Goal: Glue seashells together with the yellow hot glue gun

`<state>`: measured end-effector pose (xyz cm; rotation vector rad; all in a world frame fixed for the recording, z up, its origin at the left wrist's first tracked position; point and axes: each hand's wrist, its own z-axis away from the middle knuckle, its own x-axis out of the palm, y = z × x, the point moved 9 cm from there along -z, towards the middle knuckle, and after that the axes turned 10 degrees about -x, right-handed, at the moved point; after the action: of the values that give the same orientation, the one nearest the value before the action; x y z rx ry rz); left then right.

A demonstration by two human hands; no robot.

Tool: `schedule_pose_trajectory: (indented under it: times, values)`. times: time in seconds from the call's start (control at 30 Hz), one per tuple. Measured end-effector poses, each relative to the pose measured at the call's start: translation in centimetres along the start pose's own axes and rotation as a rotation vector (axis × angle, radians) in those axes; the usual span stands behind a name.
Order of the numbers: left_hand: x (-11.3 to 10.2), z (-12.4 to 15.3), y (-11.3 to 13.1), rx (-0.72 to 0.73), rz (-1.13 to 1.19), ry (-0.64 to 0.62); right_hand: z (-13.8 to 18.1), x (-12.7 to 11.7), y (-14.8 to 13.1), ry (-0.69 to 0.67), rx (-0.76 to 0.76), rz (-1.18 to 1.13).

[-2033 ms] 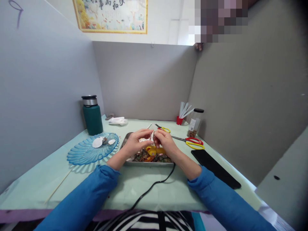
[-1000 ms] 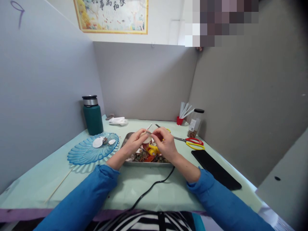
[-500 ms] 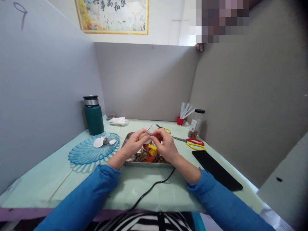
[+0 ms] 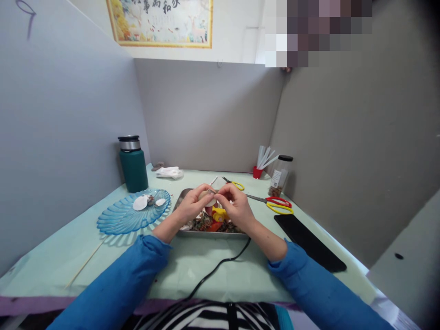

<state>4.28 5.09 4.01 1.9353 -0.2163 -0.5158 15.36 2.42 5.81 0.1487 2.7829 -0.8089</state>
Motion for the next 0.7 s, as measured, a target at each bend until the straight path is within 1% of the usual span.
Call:
schedule_pose_trajectory:
  times: [0.17,0.33,0.57,0.7]
  values:
    - [0.1,0.1,0.1,-0.004,0.002,-0.013,-0.1,0.2,0.3,-0.006,0.014,-0.075]
    - [0.1,0.1,-0.1,-0.026,0.003,-0.012,0.0,0.3,0.6,-0.015,0.035,-0.088]
    - [0.1,0.1,0.1,-0.025,0.005,-0.019,0.0,0.4,0.6,-0.019,0.017,-0.115]
    - [0.5,0.0,0.4,-0.053,0.069,-0.039,-0.1,0.2,1.1,0.017,0.044,-0.105]
